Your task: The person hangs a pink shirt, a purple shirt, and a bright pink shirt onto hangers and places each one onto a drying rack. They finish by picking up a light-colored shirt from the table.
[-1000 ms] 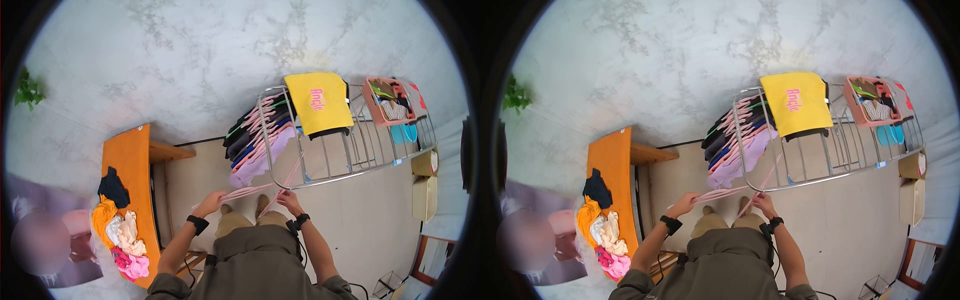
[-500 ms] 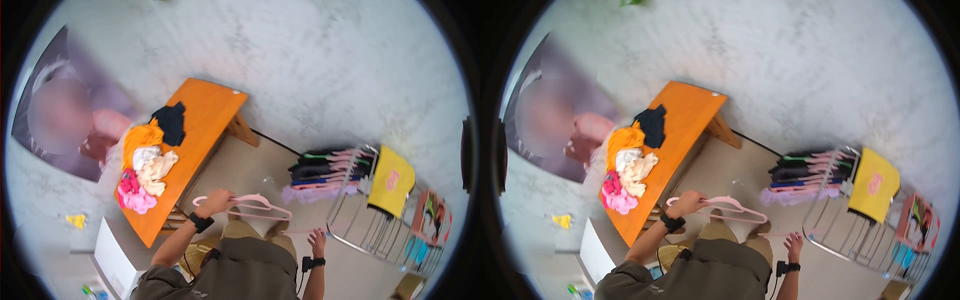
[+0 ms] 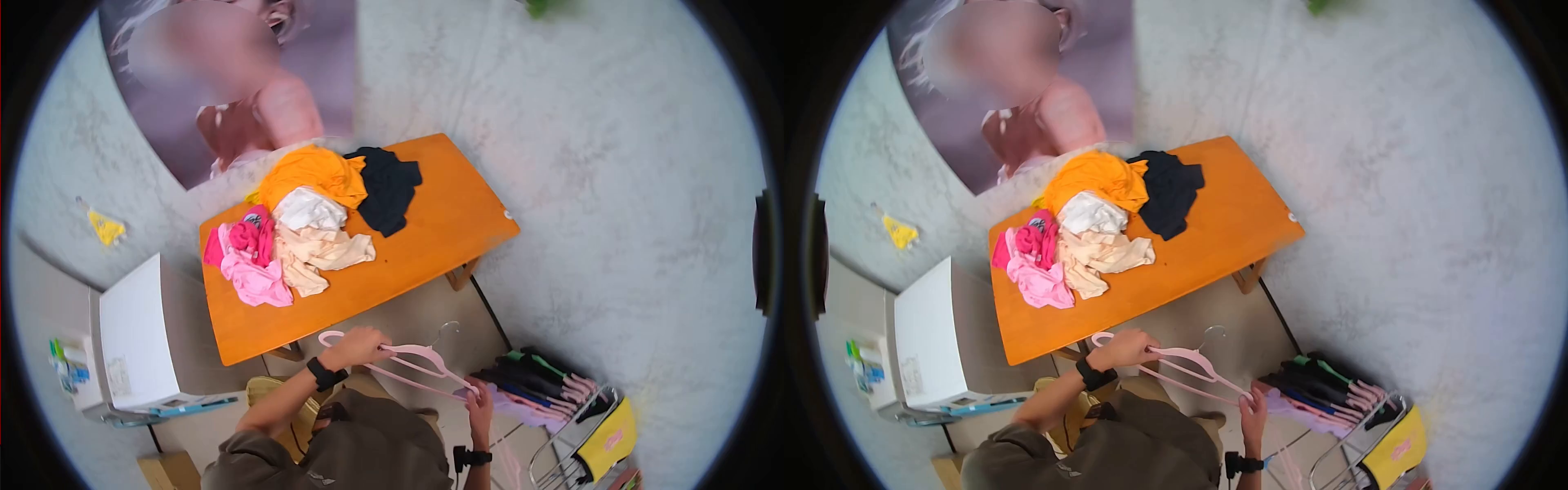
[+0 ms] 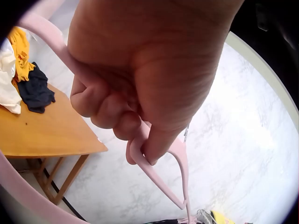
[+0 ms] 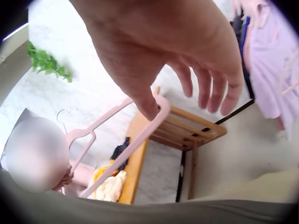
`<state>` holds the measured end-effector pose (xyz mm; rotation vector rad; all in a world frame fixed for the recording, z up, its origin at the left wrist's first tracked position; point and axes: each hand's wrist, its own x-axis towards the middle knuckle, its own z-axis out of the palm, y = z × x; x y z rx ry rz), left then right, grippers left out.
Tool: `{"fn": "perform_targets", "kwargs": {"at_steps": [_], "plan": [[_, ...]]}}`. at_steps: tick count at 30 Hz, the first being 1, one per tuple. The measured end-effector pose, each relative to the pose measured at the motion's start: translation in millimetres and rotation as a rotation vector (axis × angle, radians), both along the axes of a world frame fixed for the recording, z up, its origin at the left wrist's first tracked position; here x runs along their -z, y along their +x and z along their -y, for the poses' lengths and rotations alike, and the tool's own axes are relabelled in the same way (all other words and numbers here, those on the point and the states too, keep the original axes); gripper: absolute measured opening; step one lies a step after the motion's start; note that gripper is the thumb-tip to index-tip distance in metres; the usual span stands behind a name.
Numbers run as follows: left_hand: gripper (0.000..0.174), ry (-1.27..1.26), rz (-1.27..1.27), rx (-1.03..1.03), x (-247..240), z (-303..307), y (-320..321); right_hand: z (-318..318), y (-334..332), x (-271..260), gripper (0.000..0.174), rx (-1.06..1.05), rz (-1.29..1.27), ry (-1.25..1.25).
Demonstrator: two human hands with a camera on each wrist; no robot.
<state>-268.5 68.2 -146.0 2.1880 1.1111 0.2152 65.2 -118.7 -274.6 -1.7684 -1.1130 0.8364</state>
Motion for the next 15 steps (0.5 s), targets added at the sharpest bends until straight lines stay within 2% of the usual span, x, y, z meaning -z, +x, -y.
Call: {"fn": "perform_targets", "kwargs": {"at_steps": [2,5,6,7,9,11,13,15], "plan": [[0.022,0.073,0.087,-0.023,6,-15,-27,-62,-28,-27,0.029,0.131,-0.654,-0.077],[0.022,0.099,0.125,-0.103,7,-37,-70,-127,-60,-43,0.029,0.087,-0.560,-0.009],[0.022,0.102,0.124,-0.128,8,-39,-82,-143,-72,-43,0.021,0.112,-0.517,0.026],[0.023,0.145,0.199,-0.171,9,-41,-92,-154,-83,-44,0.021,0.090,-0.516,0.021],[0.024,0.197,0.280,-0.233,9,-45,-110,-178,-98,-49,0.020,0.013,-0.317,0.068],[0.025,0.021,0.174,-0.263,11,-46,-122,-191,-114,-51,0.020,0.003,-0.269,0.070],[0.025,0.032,0.198,-0.277,27,-45,-126,-202,-125,-63,0.021,-0.012,-0.224,0.071],[0.025,0.040,0.206,-0.295,37,-40,-131,-208,-135,-79,0.020,0.002,-0.266,-0.049]]}}
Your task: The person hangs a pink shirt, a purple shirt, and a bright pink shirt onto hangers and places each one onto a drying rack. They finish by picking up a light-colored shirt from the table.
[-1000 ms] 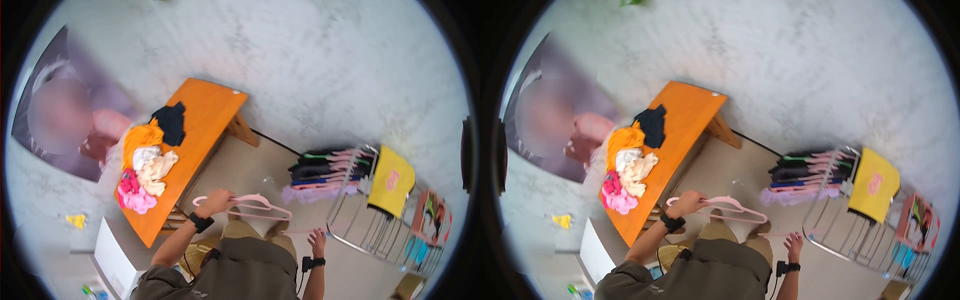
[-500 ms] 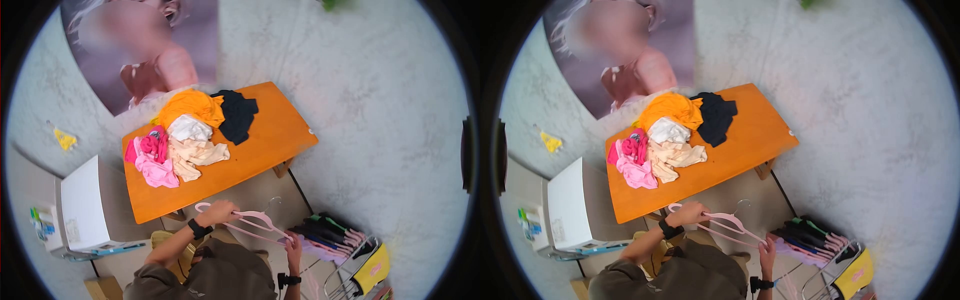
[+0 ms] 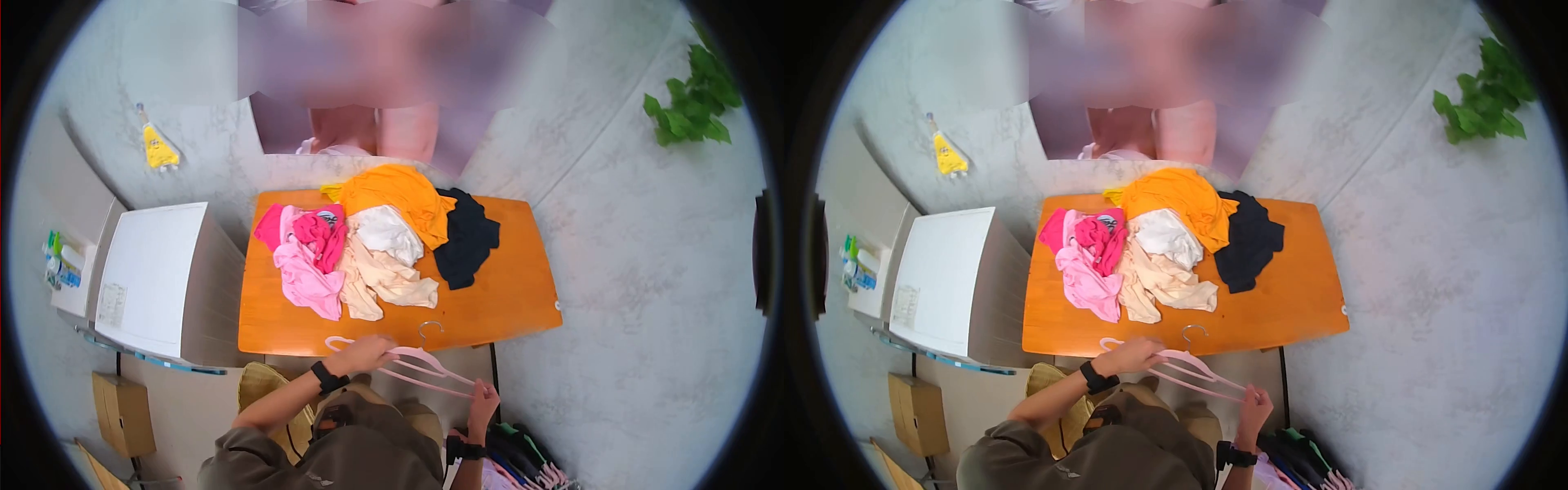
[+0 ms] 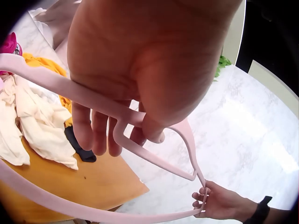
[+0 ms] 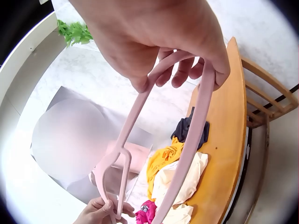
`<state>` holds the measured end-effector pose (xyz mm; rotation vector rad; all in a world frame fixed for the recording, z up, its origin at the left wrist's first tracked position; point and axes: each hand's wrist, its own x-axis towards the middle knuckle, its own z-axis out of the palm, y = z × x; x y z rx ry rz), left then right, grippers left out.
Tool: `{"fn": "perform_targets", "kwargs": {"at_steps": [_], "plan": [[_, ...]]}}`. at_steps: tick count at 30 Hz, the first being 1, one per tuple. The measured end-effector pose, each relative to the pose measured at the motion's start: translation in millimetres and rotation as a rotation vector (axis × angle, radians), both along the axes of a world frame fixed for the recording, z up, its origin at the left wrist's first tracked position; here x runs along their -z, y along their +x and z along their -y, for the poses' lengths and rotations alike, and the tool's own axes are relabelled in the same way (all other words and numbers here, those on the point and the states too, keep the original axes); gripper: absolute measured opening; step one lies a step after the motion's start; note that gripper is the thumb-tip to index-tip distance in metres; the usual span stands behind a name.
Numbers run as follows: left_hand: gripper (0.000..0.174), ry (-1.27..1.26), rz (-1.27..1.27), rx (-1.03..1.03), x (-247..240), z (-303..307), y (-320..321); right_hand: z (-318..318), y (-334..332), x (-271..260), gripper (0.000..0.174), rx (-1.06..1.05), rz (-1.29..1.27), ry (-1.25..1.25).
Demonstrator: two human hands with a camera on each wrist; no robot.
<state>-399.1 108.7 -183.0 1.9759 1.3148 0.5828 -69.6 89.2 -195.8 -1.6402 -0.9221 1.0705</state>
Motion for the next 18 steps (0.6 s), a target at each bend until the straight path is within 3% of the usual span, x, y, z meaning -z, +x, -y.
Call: {"fn": "perform_targets", "kwargs": {"at_steps": [6,9,12,16,18], "plan": [[0.025,-0.064,0.066,-0.129,-3,14,13,-36,3,44,0.027,-0.326,0.077,0.001],[0.029,-0.106,0.005,-0.278,17,23,16,-54,-15,52,0.028,-0.406,-0.026,-0.052],[0.027,-0.071,0.110,-0.379,-23,37,20,-81,-24,23,0.027,-0.595,-0.041,-0.057],[0.023,-0.216,0.046,-0.519,-35,57,31,-108,-35,44,0.025,-0.770,-0.145,-0.067],[0.026,-0.017,0.106,-0.623,-31,69,37,-117,-46,35,0.023,-0.877,-0.038,0.071]]}}
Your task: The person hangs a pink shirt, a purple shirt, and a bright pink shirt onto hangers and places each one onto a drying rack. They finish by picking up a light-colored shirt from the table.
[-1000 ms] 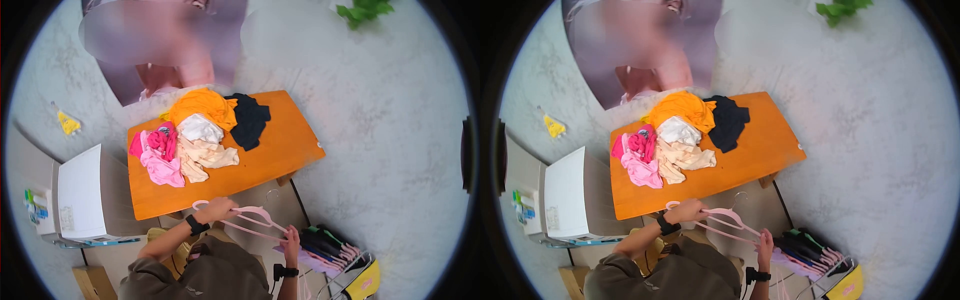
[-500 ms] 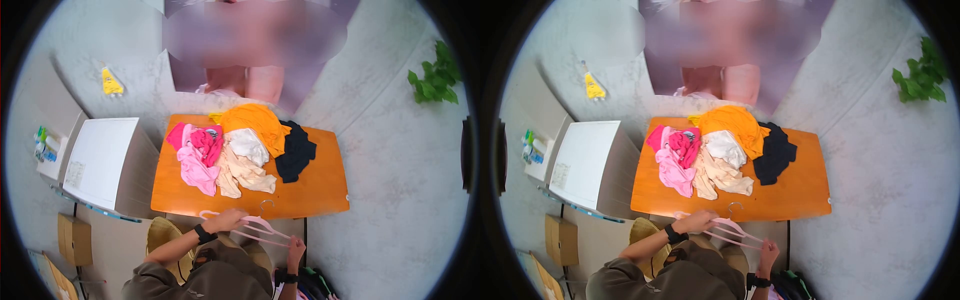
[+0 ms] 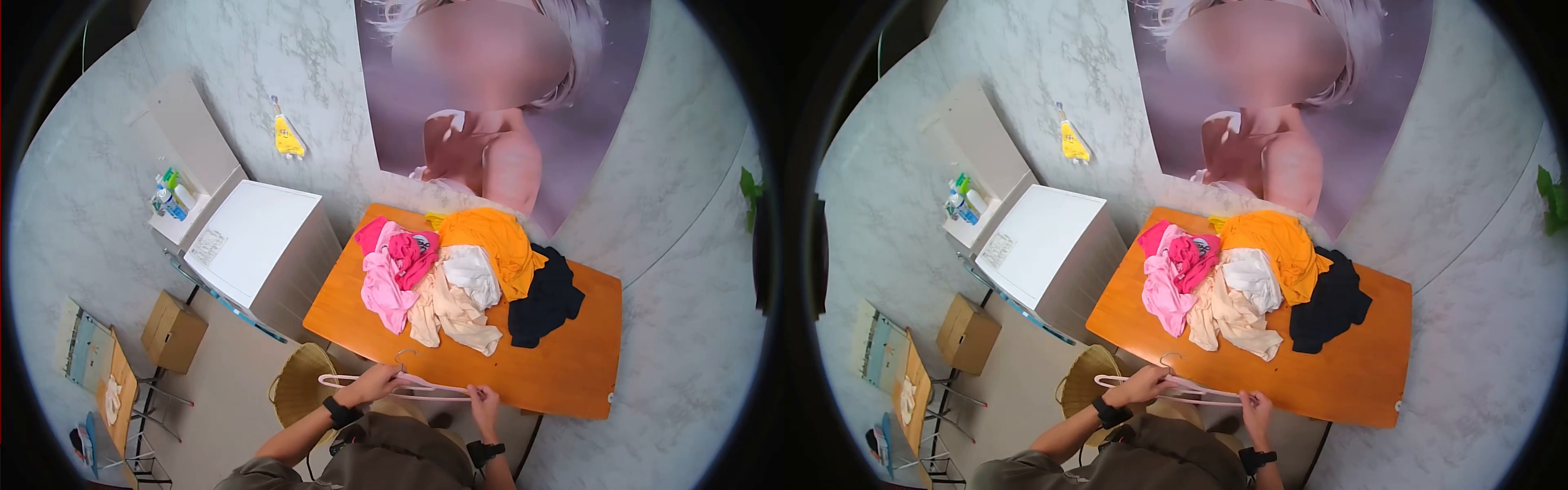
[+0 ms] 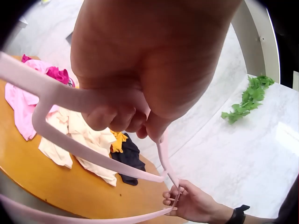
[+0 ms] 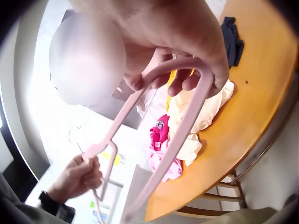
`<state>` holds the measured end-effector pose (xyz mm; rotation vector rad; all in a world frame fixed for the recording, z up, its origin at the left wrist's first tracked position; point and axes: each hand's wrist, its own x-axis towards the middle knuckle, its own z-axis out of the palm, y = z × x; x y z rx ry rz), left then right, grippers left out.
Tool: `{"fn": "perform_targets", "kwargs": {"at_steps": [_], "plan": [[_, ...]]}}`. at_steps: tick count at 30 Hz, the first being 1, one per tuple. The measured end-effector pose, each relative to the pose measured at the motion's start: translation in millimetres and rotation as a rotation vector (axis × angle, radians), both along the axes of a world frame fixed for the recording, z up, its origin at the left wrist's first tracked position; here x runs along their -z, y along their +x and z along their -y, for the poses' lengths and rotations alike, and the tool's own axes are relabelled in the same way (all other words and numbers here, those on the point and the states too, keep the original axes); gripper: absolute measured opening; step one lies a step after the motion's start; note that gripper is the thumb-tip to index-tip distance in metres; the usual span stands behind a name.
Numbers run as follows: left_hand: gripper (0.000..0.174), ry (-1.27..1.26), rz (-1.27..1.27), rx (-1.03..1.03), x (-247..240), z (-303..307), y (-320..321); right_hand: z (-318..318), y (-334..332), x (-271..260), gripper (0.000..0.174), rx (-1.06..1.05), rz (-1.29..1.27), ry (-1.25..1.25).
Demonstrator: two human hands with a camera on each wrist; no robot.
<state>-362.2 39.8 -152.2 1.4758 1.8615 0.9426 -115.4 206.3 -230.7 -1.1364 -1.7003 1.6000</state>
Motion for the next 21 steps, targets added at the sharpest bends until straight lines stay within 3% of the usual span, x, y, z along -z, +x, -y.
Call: {"fn": "perform_targets", "kwargs": {"at_steps": [4,6,7,9,10,12,17,21], "plan": [[0.024,0.049,-0.014,-0.173,-7,22,1,-21,-26,-7,0.021,-0.102,0.036,0.264],[0.021,-0.112,-0.004,-0.404,-13,42,-11,-21,-56,-14,0.025,-0.008,0.034,0.381],[0.021,-0.104,0.004,-0.417,-11,46,-15,-28,-69,-15,0.025,-0.022,0.036,0.391],[0.019,0.141,0.041,-0.712,-5,52,-21,-42,-97,-8,0.031,-0.194,0.073,0.399],[0.019,0.146,0.047,-0.717,-4,52,-26,-50,-115,2,0.031,-0.199,0.077,0.406],[0.016,0.264,0.017,-0.914,-4,53,-38,-64,-154,27,0.034,-0.474,0.078,0.282],[0.015,0.160,0.098,-0.966,-2,62,-87,-77,-258,19,0.040,-0.635,0.197,0.293],[0.016,0.163,0.055,-0.960,6,65,-124,-100,-327,48,0.050,-0.653,0.125,0.294]]}}
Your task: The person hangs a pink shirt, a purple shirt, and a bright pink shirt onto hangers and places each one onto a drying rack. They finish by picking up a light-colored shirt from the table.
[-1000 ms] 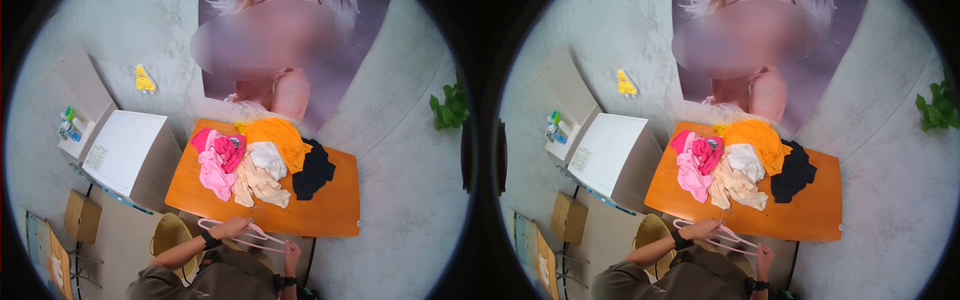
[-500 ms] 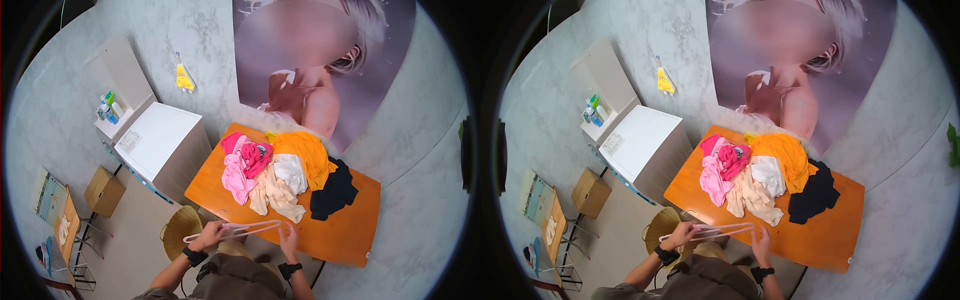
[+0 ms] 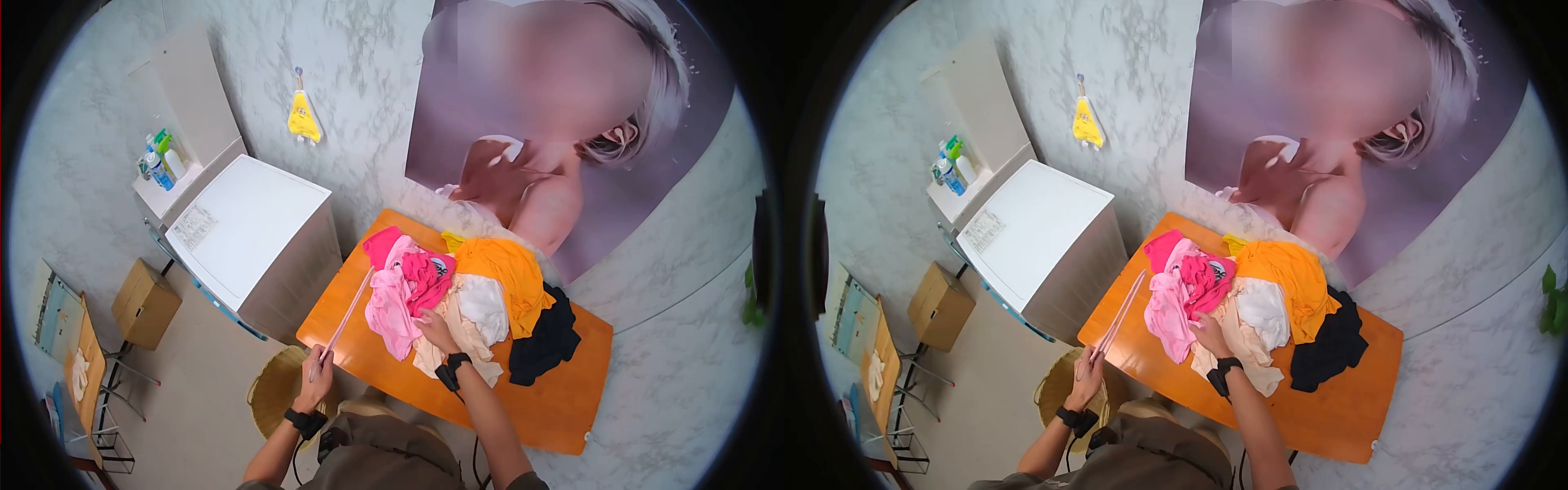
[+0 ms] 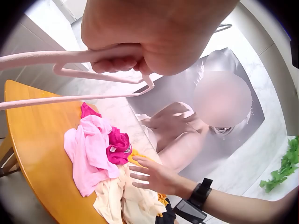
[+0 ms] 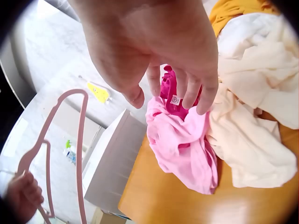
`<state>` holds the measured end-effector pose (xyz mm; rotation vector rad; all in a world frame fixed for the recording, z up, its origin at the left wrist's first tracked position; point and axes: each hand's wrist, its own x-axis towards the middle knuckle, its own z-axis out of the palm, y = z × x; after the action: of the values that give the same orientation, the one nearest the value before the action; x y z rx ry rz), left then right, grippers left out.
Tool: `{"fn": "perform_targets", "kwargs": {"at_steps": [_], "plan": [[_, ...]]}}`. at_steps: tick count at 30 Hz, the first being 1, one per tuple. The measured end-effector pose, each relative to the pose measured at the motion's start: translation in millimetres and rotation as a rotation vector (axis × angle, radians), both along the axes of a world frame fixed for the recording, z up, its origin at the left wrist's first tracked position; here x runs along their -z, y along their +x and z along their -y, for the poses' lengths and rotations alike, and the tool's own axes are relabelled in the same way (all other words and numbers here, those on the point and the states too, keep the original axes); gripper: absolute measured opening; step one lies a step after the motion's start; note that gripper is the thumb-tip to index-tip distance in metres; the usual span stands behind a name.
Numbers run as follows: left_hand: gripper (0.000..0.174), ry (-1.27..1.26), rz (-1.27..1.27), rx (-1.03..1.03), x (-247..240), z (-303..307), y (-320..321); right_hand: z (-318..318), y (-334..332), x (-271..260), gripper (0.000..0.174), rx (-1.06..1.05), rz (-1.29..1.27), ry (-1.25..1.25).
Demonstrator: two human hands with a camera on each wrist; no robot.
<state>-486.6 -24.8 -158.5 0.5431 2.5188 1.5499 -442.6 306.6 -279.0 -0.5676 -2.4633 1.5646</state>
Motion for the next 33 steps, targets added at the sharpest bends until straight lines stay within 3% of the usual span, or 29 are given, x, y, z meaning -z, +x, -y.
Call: {"fn": "perform_targets", "kwargs": {"at_steps": [4,7,11,14,17,21,24,29,33], "plan": [[0.017,-0.045,0.018,0.005,11,4,-29,-13,-42,16,0.054,0.110,0.089,-0.291],[0.018,-0.034,0.029,0.024,17,5,-45,-8,-61,-3,0.054,0.143,0.141,-0.250],[0.018,-0.001,0.036,0.058,14,1,-56,-19,-84,28,0.046,0.187,0.284,-0.066],[0.018,-0.021,0.026,0.086,26,-5,-66,-10,-84,8,0.040,0.203,0.175,-0.120],[0.020,-0.066,0.190,0.140,30,-16,-76,29,-62,-22,0.040,0.031,0.052,-0.303],[0.017,-0.007,0.175,0.310,39,-45,-90,88,-49,-81,0.053,-0.059,-0.080,-0.552],[0.020,0.126,0.160,0.450,28,-74,-101,99,-47,-106,0.060,-0.045,-0.195,-0.645],[0.051,0.326,-0.133,0.574,21,-129,-109,99,-37,-150,0.066,-0.007,-0.323,-0.658],[0.054,0.257,-0.164,0.551,11,-162,-109,96,-33,-159,0.069,0.034,-0.434,-0.560]]}}
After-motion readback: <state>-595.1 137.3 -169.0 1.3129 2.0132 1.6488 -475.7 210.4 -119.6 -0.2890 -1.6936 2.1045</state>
